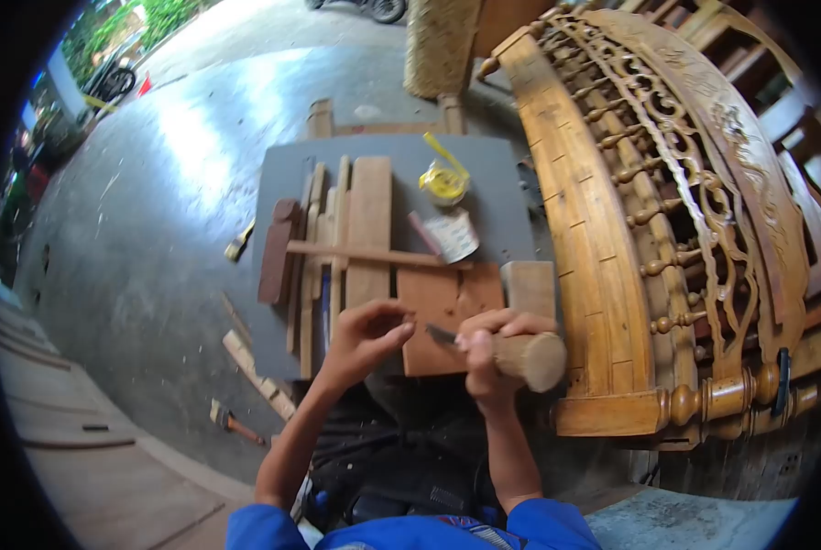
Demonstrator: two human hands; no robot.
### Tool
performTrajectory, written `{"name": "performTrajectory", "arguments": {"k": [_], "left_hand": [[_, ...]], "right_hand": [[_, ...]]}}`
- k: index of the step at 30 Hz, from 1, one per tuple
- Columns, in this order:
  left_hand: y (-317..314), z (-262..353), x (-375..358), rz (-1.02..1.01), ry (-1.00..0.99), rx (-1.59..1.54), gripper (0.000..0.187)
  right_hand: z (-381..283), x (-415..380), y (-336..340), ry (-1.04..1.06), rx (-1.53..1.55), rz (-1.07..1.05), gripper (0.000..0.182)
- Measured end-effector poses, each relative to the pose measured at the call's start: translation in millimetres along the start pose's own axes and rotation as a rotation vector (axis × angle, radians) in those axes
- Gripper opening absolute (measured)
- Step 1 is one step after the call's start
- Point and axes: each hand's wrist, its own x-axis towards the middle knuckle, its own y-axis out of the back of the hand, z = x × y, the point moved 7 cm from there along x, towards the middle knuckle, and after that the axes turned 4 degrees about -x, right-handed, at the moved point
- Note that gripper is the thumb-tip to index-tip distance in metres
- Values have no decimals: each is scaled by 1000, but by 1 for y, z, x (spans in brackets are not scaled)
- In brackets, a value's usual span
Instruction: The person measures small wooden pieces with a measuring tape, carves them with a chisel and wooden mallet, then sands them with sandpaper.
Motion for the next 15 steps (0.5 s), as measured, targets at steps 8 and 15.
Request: {"name": "performTrajectory", "arguments": {"k": [8,15], "left_hand": [[-4,-5,0,-32,50,-230,18],[64,13,-28,224,-182,-423,10]], "right_hand": [[-3,-5,7,-14,155,91,32],[-3,-4,9,34,145,206,30]]}}
